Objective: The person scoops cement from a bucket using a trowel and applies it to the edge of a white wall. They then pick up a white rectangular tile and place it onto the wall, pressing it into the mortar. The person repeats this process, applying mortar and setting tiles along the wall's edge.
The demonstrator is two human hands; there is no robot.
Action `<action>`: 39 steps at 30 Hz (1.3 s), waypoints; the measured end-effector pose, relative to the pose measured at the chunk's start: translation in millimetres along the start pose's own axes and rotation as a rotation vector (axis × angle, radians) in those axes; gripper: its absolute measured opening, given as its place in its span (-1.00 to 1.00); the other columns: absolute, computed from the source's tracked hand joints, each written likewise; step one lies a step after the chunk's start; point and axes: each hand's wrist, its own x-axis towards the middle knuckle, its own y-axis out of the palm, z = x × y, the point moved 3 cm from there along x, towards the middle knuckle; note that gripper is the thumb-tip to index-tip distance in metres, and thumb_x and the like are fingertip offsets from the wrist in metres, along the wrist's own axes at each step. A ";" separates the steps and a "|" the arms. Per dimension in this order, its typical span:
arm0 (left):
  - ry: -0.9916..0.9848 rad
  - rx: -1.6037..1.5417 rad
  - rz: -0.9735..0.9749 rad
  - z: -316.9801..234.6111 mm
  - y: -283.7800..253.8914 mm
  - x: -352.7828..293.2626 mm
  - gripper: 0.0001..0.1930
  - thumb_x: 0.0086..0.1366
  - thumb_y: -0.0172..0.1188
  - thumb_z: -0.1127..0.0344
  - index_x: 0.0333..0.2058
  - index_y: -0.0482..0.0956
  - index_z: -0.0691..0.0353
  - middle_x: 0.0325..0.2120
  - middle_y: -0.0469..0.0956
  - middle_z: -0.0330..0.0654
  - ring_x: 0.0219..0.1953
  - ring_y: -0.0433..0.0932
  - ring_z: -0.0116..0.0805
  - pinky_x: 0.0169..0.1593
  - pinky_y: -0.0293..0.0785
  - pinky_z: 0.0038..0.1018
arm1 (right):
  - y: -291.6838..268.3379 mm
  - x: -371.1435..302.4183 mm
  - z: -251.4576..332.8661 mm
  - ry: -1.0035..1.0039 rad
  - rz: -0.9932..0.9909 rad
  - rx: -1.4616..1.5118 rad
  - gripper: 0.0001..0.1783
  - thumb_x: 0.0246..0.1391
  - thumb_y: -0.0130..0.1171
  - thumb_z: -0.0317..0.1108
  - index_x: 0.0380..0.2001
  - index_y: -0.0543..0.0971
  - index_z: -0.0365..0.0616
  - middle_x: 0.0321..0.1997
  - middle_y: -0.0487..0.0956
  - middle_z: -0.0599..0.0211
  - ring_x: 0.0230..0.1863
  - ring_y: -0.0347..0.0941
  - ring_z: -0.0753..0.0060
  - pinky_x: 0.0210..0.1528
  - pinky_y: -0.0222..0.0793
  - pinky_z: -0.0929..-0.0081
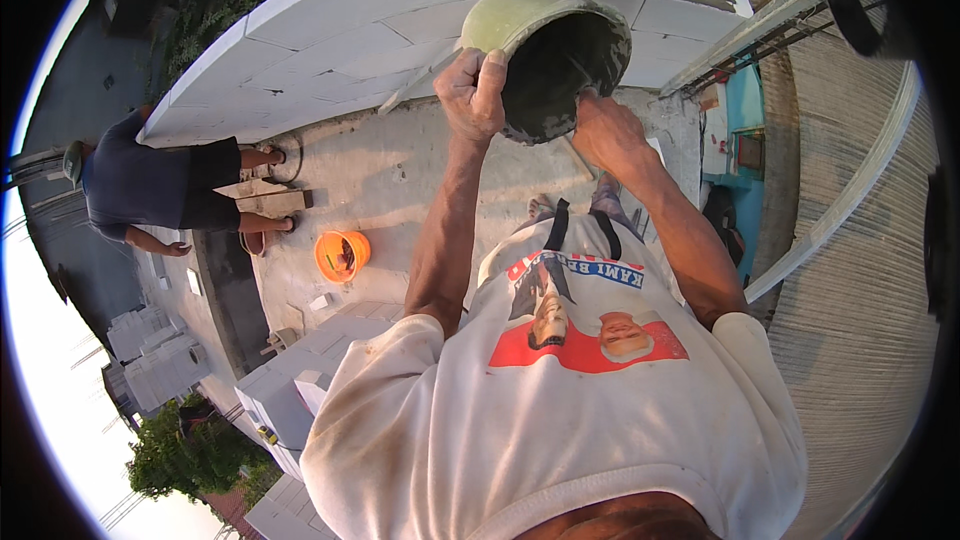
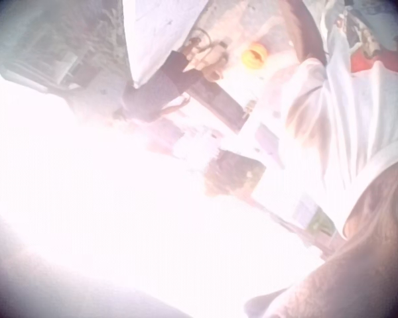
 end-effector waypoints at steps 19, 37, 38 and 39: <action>-0.290 -0.407 -0.110 3.7 -12.8 -17.0 -0.67 0.35 0.01 0.21 -0.59 0.33 0.22 -0.56 0.34 -0.37 -0.45 0.25 -0.54 -0.37 0.20 -0.50 | 4.6 -48.2 -9.1 -0.133 0.490 1.230 -0.58 0.28 0.27 -0.28 0.08 0.48 -0.30 -0.50 0.47 0.38 -0.79 0.33 0.65 -0.80 0.29 0.55; -0.861 -0.152 -0.707 119.6 -83.0 -166.9 -0.53 0.48 0.02 0.02 -0.10 0.62 0.41 -0.21 0.63 -0.18 -0.22 0.59 -0.30 -0.09 0.57 -0.32 | 14.4 74.9 9.3 0.006 0.182 1.690 -0.59 0.22 0.06 -0.37 0.10 0.41 -0.34 -0.49 0.40 0.36 -0.70 0.36 0.55 -0.73 0.38 0.44; -0.897 -0.114 -0.723 117.3 -85.9 -174.6 -0.52 0.48 0.02 0.02 -0.10 0.62 0.41 -0.21 0.63 -0.19 -0.23 0.58 -0.30 -0.10 0.57 -0.31 | 10.7 88.9 15.3 0.040 0.129 1.680 -0.58 0.22 0.06 -0.37 0.10 0.41 -0.34 -0.49 0.40 0.36 -0.70 0.37 0.53 -0.73 0.39 0.42; -0.929 -0.075 -0.750 115.7 -93.0 -184.7 -0.52 0.49 0.01 0.01 -0.09 0.62 0.40 -0.21 0.63 -0.19 -0.23 0.58 -0.30 -0.10 0.57 -0.30 | 8.9 102.4 24.6 0.069 0.084 1.667 -0.58 0.22 0.06 -0.37 0.09 0.40 -0.35 -0.49 0.40 0.35 -0.70 0.38 0.51 -0.72 0.41 0.40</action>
